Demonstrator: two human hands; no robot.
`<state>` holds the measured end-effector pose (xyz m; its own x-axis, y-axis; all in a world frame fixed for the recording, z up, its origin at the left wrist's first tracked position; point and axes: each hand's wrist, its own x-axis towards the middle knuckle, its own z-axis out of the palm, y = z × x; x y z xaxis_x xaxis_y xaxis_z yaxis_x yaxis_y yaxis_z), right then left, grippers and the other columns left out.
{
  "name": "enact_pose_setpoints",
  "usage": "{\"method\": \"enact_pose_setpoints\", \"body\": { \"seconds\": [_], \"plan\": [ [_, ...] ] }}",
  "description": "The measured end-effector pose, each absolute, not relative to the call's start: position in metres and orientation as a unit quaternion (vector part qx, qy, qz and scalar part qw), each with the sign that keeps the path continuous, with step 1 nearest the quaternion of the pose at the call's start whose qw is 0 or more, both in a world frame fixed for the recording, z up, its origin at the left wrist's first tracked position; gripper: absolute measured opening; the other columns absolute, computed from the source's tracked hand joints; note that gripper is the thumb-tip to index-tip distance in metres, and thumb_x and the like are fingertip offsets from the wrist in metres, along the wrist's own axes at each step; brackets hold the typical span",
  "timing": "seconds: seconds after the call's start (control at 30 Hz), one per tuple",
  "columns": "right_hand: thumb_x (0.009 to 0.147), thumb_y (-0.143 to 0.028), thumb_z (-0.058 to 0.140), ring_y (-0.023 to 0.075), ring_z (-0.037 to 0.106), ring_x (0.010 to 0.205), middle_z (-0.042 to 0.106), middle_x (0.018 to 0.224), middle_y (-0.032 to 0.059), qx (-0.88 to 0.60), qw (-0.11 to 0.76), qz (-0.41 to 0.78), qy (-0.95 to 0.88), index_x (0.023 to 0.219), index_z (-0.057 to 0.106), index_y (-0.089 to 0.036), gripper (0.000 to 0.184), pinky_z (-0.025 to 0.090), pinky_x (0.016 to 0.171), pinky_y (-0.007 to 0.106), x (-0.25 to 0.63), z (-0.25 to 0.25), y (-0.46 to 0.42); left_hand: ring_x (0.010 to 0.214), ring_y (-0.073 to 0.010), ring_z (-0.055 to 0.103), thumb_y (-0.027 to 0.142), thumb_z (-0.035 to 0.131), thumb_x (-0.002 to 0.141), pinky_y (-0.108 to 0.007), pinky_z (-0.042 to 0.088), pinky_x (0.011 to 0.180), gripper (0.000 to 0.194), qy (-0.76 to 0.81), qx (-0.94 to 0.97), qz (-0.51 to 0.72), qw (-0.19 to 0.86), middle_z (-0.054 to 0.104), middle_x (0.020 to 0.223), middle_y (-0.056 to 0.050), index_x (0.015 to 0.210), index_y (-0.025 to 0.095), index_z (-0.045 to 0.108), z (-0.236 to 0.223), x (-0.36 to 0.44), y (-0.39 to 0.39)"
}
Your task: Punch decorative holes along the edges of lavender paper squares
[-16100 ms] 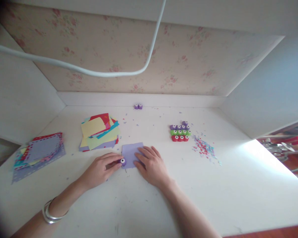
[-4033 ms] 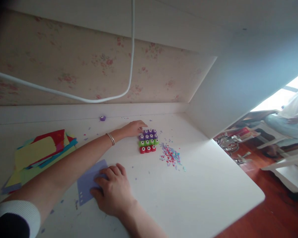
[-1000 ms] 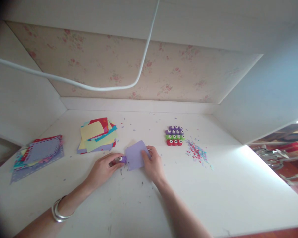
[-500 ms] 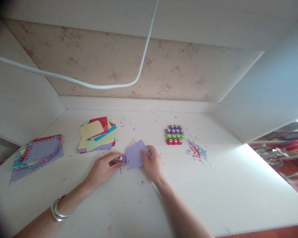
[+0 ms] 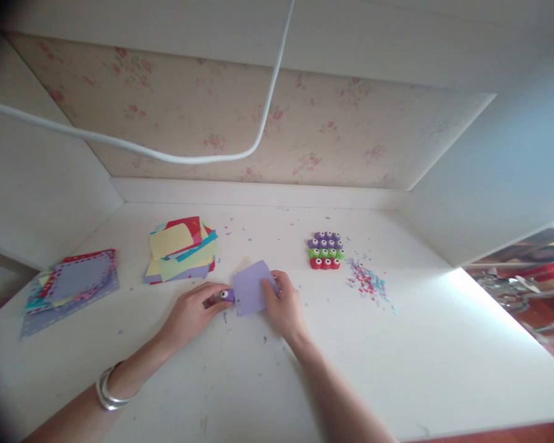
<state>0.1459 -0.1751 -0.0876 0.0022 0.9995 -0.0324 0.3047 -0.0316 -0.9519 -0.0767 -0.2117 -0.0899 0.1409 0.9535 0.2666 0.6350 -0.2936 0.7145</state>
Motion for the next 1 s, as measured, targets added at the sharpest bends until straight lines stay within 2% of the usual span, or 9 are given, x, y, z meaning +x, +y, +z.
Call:
{"method": "enact_pose_setpoints", "body": {
  "seconds": [0.5,1.0],
  "plan": [
    [0.085,-0.049,0.055,0.0197,0.062,0.07,0.07,0.089,0.007,-0.575,0.424,0.428,-0.553,0.103,0.058,-0.02,0.034,0.045,0.057,0.029,0.1458,-0.0894,-0.1738,0.075,-0.0139,0.064,0.034,0.069,0.084,-0.026,0.053,0.073,0.025,0.552,0.719,0.353,0.229,0.07,0.1,-0.001,0.107,0.024,0.066,-0.0868,-0.0761,-0.2128],
    [0.085,-0.048,0.056,0.0184,0.061,0.067,0.071,0.087,0.0059,-0.576,0.418,0.431,-0.555,0.103,0.058,-0.021,0.033,0.044,0.056,0.028,0.1455,-0.0859,-0.1761,0.072,-0.0134,0.063,0.036,0.068,0.084,-0.026,0.053,0.072,0.026,0.547,0.723,0.355,0.228,0.07,0.1,-0.002,0.107,0.024,0.066,-0.0873,-0.0763,-0.2129]
  ]
}}
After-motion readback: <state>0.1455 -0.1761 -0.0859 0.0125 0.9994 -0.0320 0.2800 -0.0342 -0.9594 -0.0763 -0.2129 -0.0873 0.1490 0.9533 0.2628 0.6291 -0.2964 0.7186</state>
